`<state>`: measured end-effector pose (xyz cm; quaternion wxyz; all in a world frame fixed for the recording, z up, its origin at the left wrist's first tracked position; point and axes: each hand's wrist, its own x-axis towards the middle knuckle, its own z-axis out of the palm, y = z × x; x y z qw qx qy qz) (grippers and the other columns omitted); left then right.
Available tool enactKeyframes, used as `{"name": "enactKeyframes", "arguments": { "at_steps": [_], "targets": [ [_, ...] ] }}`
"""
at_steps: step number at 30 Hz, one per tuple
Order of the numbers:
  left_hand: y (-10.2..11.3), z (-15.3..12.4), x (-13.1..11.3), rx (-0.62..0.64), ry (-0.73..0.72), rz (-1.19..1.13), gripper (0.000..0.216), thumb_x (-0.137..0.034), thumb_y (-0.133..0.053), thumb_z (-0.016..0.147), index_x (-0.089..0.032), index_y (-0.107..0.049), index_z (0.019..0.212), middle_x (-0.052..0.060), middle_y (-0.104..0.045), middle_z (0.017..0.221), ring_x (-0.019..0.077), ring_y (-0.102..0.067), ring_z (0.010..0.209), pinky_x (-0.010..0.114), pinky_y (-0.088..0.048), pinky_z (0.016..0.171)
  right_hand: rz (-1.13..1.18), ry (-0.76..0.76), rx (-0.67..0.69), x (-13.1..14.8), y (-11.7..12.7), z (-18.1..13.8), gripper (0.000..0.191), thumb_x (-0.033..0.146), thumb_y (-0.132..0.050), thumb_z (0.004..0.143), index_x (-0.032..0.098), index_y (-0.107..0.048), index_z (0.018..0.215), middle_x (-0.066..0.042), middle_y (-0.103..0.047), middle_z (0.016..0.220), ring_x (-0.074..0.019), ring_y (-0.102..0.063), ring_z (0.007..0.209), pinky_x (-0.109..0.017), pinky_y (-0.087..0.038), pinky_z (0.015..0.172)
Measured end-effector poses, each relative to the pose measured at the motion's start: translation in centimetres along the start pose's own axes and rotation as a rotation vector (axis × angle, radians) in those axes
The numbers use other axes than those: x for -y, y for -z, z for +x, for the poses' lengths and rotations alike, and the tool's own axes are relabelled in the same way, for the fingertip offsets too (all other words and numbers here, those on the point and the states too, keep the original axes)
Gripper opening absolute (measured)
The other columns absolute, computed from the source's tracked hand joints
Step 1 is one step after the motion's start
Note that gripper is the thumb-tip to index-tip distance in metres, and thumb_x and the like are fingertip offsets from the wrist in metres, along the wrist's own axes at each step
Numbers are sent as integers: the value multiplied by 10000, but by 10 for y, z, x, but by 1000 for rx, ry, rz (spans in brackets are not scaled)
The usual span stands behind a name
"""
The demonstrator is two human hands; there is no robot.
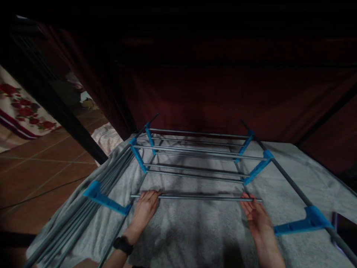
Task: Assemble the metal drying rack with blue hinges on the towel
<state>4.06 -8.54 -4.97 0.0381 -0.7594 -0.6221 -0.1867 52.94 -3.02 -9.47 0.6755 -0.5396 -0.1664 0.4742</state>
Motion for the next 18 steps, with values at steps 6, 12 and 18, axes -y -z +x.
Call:
{"name": "enactKeyframes", "arguments": {
  "at_steps": [6, 12, 18],
  "targets": [
    [-15, -3, 27, -117, -64, -72, 445, -166, -419, 1004, -256, -789, 1235, 80, -844, 1075, 282, -777, 1000, 414, -568, 930, 146, 27, 48, 19, -29, -24, 276, 445, -958, 723, 288, -776, 858, -44, -834, 956, -264, -802, 928, -437, -688, 935],
    [-34, 1, 49, -222, -87, -132, 332, -357, -509, 983, -284, -799, 1127, 98, -857, 1031, 314, -798, 934, 423, -600, 868, 260, 46, 84, 40, -57, -44, 325, 436, -1017, 713, 288, -756, 838, 7, -828, 925, -201, -780, 867, -341, -670, 838],
    [-36, 2, 53, -257, -105, -129, 333, -442, -514, 992, -278, -784, 1098, 107, -859, 1005, 329, -800, 878, 444, -619, 824, 274, 73, 105, 48, -68, -44, 399, 477, -1041, 699, 269, -726, 828, 2, -815, 889, -182, -762, 799, -322, -661, 778]
  ]
}}
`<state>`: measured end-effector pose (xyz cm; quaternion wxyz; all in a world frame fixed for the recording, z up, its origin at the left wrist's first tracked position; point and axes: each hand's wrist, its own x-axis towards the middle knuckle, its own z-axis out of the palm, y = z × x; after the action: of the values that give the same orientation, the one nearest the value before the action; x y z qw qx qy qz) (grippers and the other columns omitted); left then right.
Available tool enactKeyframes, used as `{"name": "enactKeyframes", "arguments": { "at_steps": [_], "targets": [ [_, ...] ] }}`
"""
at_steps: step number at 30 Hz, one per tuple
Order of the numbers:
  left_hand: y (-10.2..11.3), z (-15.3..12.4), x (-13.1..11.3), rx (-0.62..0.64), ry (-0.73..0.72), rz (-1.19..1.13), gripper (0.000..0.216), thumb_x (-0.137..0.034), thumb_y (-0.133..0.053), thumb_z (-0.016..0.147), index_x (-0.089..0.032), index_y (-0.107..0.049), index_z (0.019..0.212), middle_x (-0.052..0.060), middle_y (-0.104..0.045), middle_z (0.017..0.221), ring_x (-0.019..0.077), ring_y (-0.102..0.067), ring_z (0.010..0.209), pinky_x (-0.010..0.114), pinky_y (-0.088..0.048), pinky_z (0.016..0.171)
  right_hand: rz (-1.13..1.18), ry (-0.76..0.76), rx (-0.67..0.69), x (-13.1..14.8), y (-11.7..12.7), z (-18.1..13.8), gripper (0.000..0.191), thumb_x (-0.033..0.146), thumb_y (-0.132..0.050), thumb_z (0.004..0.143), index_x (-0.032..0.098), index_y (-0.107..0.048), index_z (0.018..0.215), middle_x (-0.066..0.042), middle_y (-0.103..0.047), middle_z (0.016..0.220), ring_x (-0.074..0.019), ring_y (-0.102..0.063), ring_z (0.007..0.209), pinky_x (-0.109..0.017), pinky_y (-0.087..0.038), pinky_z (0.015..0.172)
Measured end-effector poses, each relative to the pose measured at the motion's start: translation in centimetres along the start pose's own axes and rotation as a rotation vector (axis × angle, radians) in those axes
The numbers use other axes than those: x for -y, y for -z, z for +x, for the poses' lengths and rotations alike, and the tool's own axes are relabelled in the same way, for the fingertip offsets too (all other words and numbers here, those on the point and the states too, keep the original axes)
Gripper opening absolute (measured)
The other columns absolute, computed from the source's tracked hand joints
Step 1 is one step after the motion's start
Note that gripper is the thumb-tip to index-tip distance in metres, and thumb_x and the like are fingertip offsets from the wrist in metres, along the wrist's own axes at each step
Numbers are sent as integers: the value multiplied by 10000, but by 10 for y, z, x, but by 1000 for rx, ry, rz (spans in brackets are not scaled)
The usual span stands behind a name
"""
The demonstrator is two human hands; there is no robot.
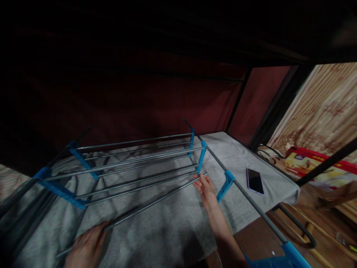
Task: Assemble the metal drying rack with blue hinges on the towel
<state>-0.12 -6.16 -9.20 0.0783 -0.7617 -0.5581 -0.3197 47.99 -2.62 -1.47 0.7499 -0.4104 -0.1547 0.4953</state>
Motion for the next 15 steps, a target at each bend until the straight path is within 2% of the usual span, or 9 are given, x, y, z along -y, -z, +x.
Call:
{"name": "enactKeyframes", "arguments": {
  "at_steps": [6, 15],
  "targets": [
    [4, 0, -4, 49, 13, 27, 349, -418, -467, 1012, -269, -780, 1058, 103, -860, 1015, 309, -805, 900, 431, -626, 837, -8, 26, 47, 2, -3, 3, 375, 454, -1037, 706, 258, -756, 859, -14, -824, 899, -188, -773, 804, -325, -659, 761],
    [12, 2, -11, 12, -105, 132, 391, -346, -402, 1087, -229, -775, 1103, 79, -853, 1025, 261, -802, 902, 402, -602, 848, 0, 41, 31, 1, 0, 2, 364, 373, -1039, 669, 255, -775, 888, -7, -835, 924, -184, -789, 817, -302, -669, 758]
  ]
}}
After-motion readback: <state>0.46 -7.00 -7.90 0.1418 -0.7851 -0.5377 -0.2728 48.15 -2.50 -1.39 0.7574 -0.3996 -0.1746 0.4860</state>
